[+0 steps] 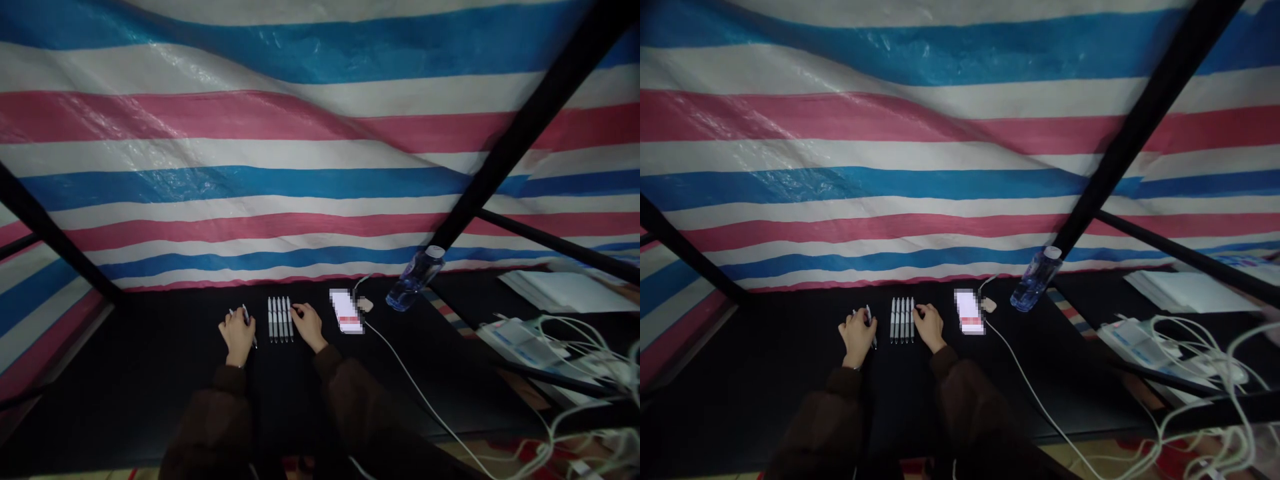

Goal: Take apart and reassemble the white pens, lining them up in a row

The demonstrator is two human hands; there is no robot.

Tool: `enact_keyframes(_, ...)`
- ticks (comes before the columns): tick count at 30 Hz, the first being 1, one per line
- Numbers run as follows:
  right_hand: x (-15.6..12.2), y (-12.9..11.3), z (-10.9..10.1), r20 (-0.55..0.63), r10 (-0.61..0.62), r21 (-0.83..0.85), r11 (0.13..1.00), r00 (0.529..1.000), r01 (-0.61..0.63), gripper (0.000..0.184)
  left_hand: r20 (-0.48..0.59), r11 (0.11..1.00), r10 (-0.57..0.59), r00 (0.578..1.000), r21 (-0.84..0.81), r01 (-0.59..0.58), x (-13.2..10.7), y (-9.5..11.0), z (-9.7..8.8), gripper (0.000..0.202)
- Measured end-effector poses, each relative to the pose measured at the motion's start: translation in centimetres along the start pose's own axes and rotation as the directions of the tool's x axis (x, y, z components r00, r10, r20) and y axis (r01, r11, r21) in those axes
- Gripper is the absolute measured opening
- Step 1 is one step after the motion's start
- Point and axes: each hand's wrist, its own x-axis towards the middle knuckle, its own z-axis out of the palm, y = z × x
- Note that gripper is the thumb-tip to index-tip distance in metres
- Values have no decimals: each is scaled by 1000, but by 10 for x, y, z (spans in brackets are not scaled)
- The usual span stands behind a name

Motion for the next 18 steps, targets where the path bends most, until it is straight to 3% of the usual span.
enact_keyframes(5,3,2,-1,-27,40,82,996,999,-37,31,-13,1000,1,1000,-4,-1,1,-2,5,32)
enact_keyframes(8,8,7,-2,-40,95,231,970,995,-83,32,-22,1000,-19,1000,-5,19,1,-3,9,37)
enact_keyframes(10,12,9,-3,-40,138,386,916,990,-112,33,-30,999,-44,999,-9,44,2,-3,10,39)
enact_keyframes(13,12,5,-9,10,234,609,769,972,-192,37,-44,998,-56,997,-13,55,2,-4,12,37)
enact_keyframes(15,9,-6,-22,62,280,711,661,958,-239,39,-49,999,-38,998,-9,37,2,-3,13,34)
enact_keyframes(18,-3,-33,-64,-6,246,782,605,969,-149,35,-61,999,-31,998,15,32,1,-3,14,31)
